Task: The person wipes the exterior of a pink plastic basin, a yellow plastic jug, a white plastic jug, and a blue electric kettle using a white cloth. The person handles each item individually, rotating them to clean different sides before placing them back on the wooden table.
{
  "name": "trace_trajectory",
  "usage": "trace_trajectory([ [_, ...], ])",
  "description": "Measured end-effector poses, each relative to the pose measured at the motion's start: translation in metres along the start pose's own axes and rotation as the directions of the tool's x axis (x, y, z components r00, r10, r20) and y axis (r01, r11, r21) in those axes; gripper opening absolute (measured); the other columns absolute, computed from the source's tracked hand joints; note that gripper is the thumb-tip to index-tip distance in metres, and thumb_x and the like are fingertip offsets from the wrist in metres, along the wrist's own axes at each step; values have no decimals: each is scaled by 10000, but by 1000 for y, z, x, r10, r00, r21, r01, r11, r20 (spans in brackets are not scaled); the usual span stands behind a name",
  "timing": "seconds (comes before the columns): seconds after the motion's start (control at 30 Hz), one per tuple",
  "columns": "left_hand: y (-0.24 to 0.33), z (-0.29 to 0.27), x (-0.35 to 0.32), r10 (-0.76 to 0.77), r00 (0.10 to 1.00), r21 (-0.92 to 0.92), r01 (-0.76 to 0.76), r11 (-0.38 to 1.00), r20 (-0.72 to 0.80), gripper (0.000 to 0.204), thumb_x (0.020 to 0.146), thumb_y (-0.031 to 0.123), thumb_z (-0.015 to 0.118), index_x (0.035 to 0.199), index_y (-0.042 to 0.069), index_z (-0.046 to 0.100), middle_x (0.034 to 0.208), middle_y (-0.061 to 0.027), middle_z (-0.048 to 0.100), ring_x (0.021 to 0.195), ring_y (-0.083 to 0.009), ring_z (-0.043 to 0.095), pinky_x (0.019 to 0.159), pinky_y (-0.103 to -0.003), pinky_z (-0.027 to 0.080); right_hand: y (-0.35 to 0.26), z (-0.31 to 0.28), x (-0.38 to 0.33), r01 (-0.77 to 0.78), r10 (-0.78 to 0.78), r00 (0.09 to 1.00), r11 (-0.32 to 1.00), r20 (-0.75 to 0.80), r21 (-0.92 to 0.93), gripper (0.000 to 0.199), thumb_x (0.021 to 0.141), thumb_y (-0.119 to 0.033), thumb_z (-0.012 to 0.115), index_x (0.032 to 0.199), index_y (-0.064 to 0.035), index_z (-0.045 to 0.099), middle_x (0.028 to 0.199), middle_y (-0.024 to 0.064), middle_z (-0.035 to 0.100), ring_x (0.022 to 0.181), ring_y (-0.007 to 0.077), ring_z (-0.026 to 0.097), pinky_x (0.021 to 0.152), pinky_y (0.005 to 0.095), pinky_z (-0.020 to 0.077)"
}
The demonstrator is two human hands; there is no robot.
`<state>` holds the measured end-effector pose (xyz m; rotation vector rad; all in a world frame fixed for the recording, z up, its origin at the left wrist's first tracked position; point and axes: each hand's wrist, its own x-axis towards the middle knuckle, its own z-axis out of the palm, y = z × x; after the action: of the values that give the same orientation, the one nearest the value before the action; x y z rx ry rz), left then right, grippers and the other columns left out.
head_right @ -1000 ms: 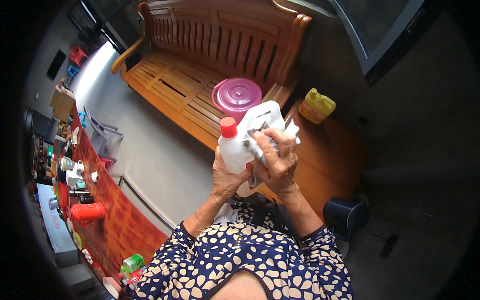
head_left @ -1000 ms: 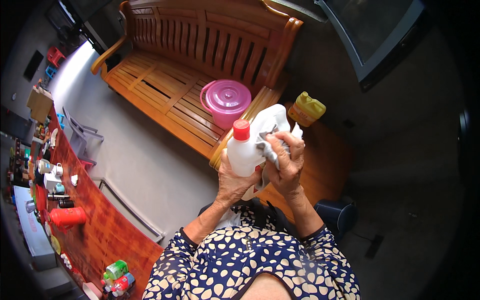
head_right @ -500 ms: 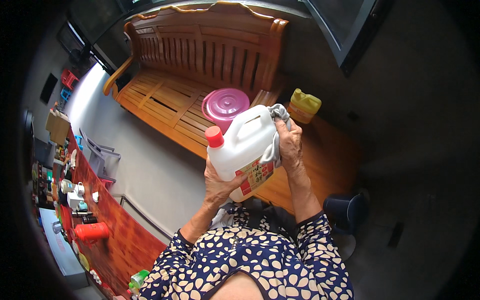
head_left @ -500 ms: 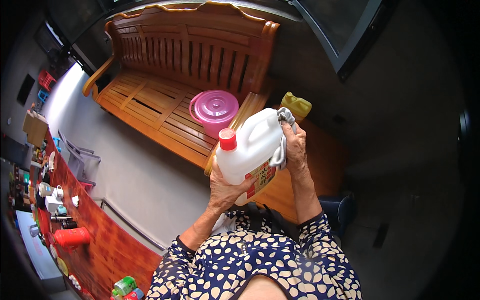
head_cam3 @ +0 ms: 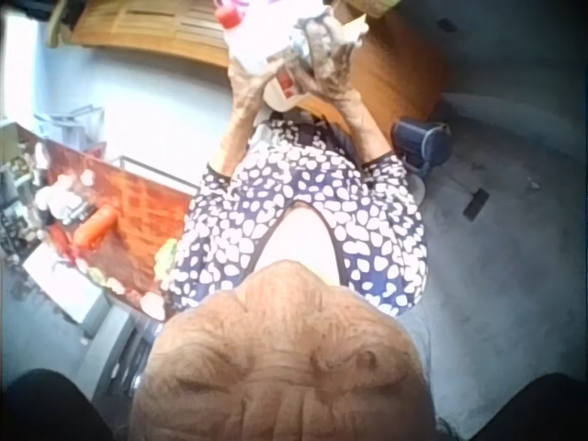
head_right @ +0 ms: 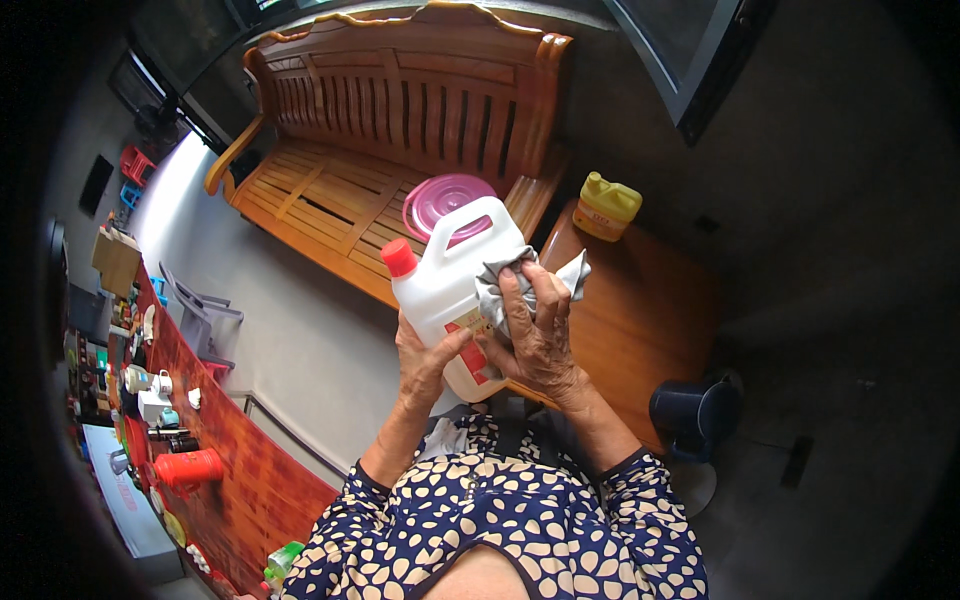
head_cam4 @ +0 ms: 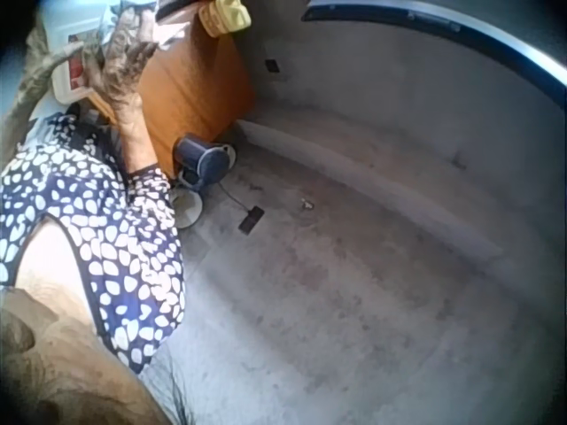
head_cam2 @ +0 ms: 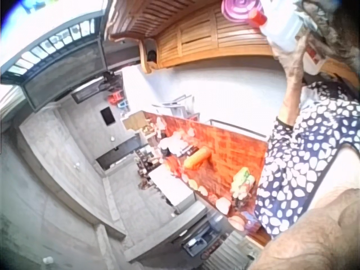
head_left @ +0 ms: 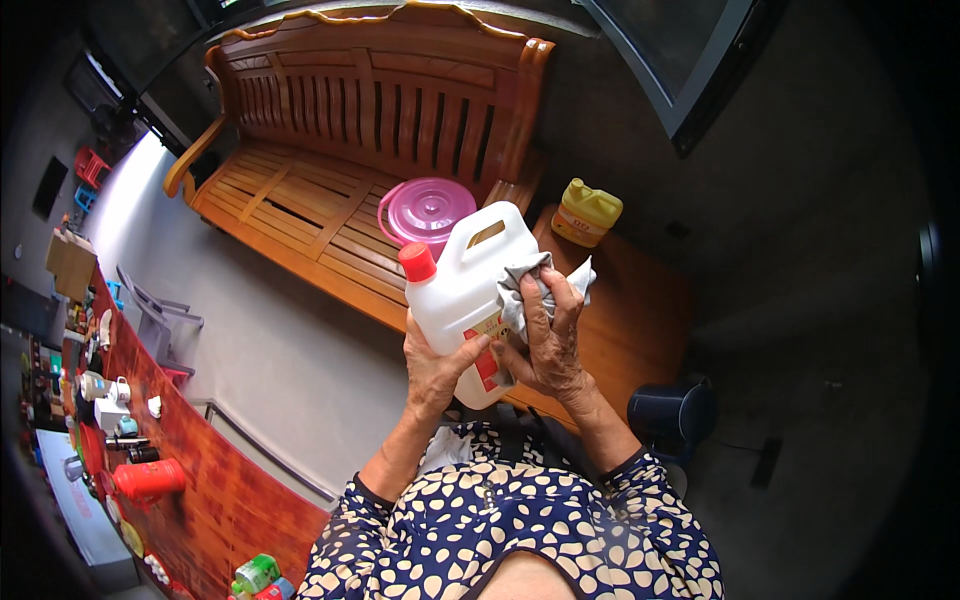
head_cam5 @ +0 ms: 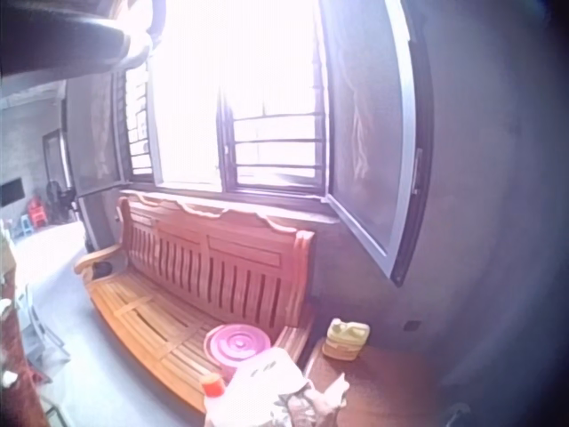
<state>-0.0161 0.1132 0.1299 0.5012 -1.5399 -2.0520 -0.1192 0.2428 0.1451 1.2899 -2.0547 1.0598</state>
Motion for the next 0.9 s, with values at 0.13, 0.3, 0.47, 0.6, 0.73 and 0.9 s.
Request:
trace_trajectory([
  [0.13,-3,1,0,-23,998,-75,27,997,64,742,713,86,804,1318,52,376,1170,-106,581,1035,-193,608,914,-366,526,28,11,2,-96,116,979,988,-168,121,496,856,-113,633,1317,-10,483,1244,199,446,1066,347,505,932,431,425],
  [0.3,5,-6,-2,-76,988,-118,93,989,137,703,709,56,792,1303,53,415,1149,-104,610,1028,-203,614,931,-377,516,40,-11,22,-551,552,795,483,252,681,317,986,-181,466,1255,-19,511,1145,92,584,1048,154,544,912,299,435],
  [0.47,11,-14,1,-78,987,-185,104,977,143,640,677,9,766,1247,11,475,1109,-107,636,1010,-205,625,918,-372,512,41,-15,39,-600,512,731,169,450,782,362,987,-253,496,1277,-40,541,1043,35,650,927,81,583,821,246,473],
  [0.6,15,-17,5,-52,994,-248,74,966,95,622,644,0,738,1217,-14,494,1087,-104,634,981,-204,626,886,-354,511,42,-11,29,-667,494,674,86,549,740,378,982,-299,526,1272,-58,543,1026,9,638,893,71,574,789,233,472],
  [0.73,24,-21,13,-20,999,-230,26,973,27,602,643,15,695,1209,-10,490,1036,-96,623,931,-194,614,856,-334,511,43,5,-6,-722,540,615,91,575,686,385,978,-329,530,1253,-61,553,970,-10,633,817,54,563,721,227,472],
  [0.9,31,-20,16,-11,999,-209,17,978,32,616,646,9,697,1223,0,481,1046,-95,626,944,-187,616,855,-332,514,29,10,-25,-676,611,576,-17,543,737,343,956,-297,533,1172,-36,587,931,0,641,785,63,574,697,226,474],
])
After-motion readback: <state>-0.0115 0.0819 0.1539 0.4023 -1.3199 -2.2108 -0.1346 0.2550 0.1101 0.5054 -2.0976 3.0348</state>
